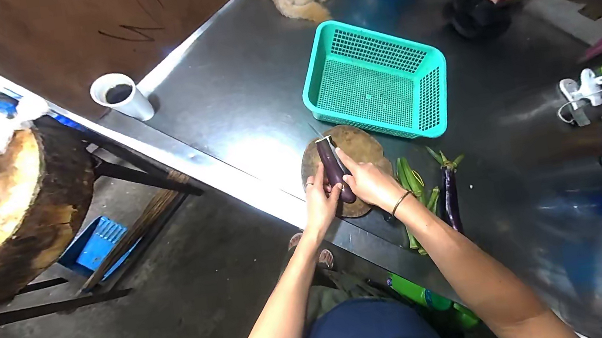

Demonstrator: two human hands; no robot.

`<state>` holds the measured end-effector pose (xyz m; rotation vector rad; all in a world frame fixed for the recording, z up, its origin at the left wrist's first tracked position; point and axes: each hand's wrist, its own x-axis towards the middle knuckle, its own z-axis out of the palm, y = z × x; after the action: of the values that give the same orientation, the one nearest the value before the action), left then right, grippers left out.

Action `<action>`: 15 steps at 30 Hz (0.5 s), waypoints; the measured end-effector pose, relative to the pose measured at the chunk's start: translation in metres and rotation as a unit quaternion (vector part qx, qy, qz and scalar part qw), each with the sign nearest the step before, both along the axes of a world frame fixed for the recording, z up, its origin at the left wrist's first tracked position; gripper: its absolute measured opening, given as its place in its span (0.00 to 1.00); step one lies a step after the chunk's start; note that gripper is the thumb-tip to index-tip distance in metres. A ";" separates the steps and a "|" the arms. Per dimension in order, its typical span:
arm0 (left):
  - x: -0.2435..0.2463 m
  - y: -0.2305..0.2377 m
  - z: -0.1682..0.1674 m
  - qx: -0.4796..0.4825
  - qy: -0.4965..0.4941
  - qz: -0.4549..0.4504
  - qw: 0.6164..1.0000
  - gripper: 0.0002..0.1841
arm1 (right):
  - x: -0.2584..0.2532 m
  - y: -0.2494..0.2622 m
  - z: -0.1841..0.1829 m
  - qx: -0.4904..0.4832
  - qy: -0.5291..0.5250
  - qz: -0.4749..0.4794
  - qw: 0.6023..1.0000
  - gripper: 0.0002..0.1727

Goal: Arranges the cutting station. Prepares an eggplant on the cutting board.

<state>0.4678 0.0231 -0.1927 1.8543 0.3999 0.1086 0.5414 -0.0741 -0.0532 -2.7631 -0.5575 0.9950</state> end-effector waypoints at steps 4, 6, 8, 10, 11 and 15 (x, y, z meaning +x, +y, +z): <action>0.000 0.001 0.004 -0.004 0.012 0.002 1.000 0.37 | -0.004 -0.005 0.004 -0.013 0.032 0.014 0.999 0.40; -0.001 0.002 0.006 -0.005 0.016 0.007 1.000 0.37 | -0.010 -0.009 0.007 -0.033 0.052 0.024 0.998 0.40; -0.001 0.001 0.008 -0.001 0.017 0.005 1.000 0.37 | -0.016 -0.015 0.008 -0.046 0.062 0.031 0.997 0.40; -0.003 -0.001 0.008 0.001 0.014 0.003 1.000 0.37 | -0.021 -0.021 0.008 -0.044 0.064 0.030 0.997 0.40; -0.003 -0.001 0.006 0.003 0.012 0.003 1.000 0.37 | -0.023 -0.023 0.009 -0.044 0.068 0.029 0.996 0.40; -0.005 -0.002 0.001 0.009 -0.006 0.007 1.000 0.36 | -0.038 -0.039 0.006 -0.033 0.071 0.034 0.996 0.39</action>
<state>0.4631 0.0210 -0.1913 1.8680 0.4039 0.1336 0.5029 -0.1135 -0.0475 -2.7177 -0.6099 1.2347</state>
